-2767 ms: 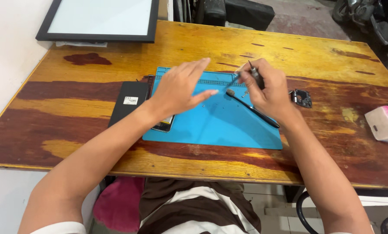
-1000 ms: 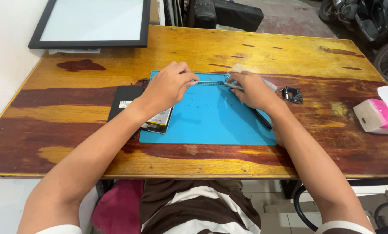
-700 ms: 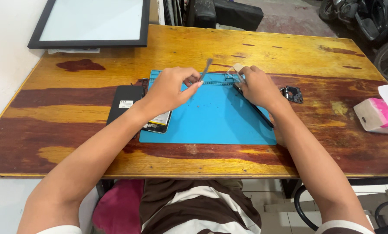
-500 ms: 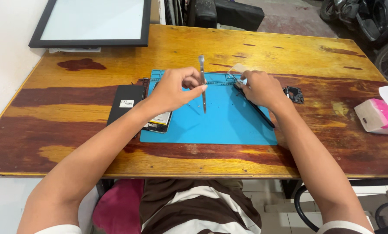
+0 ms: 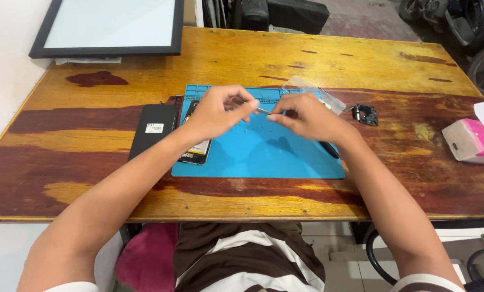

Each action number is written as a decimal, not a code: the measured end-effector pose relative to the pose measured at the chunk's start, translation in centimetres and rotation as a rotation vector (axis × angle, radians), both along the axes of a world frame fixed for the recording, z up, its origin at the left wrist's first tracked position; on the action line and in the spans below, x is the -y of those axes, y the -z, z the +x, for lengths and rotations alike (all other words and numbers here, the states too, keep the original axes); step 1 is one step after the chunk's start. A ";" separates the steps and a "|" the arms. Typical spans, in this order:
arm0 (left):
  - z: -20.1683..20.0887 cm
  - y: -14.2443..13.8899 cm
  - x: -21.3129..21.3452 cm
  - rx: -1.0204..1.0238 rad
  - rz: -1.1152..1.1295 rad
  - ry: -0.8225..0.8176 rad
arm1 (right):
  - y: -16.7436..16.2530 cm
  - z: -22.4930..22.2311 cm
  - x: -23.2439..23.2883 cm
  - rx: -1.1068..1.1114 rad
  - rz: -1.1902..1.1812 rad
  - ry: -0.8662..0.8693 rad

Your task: The person disassembles a smartphone by removing screws and prying off the back cover. They then use a plastic tool to disconnect internal components and lift the battery, placing removed parts on the mat.

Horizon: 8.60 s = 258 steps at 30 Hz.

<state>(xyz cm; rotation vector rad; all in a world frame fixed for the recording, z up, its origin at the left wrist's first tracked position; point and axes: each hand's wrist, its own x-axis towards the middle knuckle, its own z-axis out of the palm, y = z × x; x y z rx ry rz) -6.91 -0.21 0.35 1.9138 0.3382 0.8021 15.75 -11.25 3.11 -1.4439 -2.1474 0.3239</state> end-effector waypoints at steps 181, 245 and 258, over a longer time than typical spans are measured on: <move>0.8 3.1 -2.9 -0.498 0.964 -0.271 | 1.0 4.2 -0.6 0.589 -0.447 0.592; 0.6 3.9 -2.6 -0.489 0.931 -0.223 | 1.9 3.2 0.3 0.535 -0.450 0.423; 0.5 4.3 -2.8 -0.478 0.949 -0.227 | 1.7 2.7 0.3 0.374 -0.385 0.348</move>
